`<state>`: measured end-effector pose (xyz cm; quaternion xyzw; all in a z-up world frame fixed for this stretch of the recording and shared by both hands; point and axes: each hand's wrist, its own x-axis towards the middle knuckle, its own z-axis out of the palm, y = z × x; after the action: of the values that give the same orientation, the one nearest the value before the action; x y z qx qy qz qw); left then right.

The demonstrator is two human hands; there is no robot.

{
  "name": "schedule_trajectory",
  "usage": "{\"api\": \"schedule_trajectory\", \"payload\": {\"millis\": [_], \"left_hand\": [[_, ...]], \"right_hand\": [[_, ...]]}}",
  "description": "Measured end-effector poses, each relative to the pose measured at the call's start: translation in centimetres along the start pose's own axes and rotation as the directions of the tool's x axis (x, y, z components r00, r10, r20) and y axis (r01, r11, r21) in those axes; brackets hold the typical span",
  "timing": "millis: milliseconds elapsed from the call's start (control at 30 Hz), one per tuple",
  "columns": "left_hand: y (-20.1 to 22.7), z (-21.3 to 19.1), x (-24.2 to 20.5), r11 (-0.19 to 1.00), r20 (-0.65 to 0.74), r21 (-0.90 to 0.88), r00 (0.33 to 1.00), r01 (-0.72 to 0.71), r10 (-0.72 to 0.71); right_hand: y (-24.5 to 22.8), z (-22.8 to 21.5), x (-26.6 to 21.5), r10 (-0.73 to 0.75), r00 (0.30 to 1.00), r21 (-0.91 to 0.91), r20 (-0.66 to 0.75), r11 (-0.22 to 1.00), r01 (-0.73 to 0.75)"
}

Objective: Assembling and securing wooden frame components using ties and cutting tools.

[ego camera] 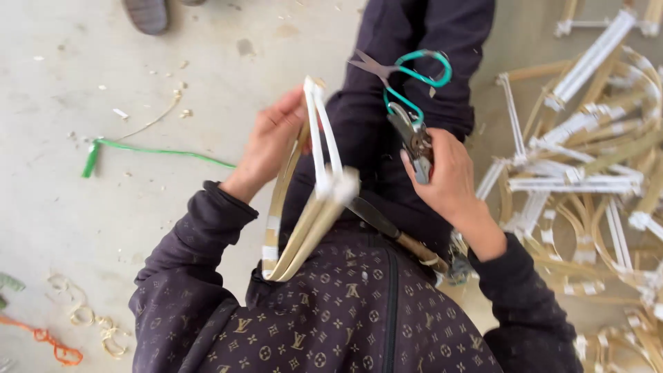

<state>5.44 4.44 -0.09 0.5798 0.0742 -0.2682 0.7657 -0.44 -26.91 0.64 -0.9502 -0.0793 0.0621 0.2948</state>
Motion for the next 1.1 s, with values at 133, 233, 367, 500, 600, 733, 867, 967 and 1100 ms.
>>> {"api": "schedule_trajectory", "payload": {"millis": [133, 233, 367, 500, 600, 733, 867, 967, 1100], "left_hand": [[2.7, -1.0, -0.7, 0.947, 0.011, -0.314, 0.997, -0.069, 0.077], [3.1, -0.7, -1.1, 0.874, 0.19, -0.47, 0.953, -0.121, 0.235], [3.0, 0.8, -0.6, 0.926, 0.214, -0.354, 0.952, -0.133, 0.219], [1.7, 1.9, 0.4, 0.929, 0.11, -0.369, 0.99, -0.041, 0.088], [1.6, 2.8, 0.3, 0.948, 0.099, -0.304, 0.987, -0.093, 0.128], [0.1, 5.4, -0.1, 0.949, 0.12, -0.303, 0.984, -0.09, 0.132], [0.1, 7.4, -1.2, 0.969, 0.235, -0.188, 0.951, -0.16, 0.202], [0.4, 7.7, -1.7, 0.964, 0.27, -0.187, 0.934, -0.188, 0.235], [-0.2, 8.6, -1.1, 0.973, 0.236, -0.142, 0.948, -0.184, 0.214]], "right_hand": [[-3.6, -0.9, 1.4, -0.17, 0.985, -0.086, -0.033, 0.982, 0.167], [-5.3, -1.3, 1.9, -0.286, 0.957, -0.118, 0.038, 0.95, 0.289], [-6.0, -2.2, 1.2, -0.317, 0.943, 0.069, 0.097, 0.948, 0.312], [-6.4, -3.4, 1.2, -0.256, 0.966, 0.235, 0.03, 0.941, 0.242], [-6.5, -3.2, 1.3, -0.203, 0.977, 0.324, -0.062, 0.922, 0.212], [-8.4, -2.9, 2.6, -0.163, 0.966, 0.356, -0.202, 0.906, 0.227], [-8.9, -2.1, 3.9, -0.21, 0.901, 0.268, -0.379, 0.907, 0.324], [-8.7, -1.8, 3.9, -0.236, 0.87, 0.236, -0.433, 0.902, 0.362], [-7.4, -2.5, 3.9, -0.287, 0.829, 0.24, -0.48, 0.866, 0.439]]}}
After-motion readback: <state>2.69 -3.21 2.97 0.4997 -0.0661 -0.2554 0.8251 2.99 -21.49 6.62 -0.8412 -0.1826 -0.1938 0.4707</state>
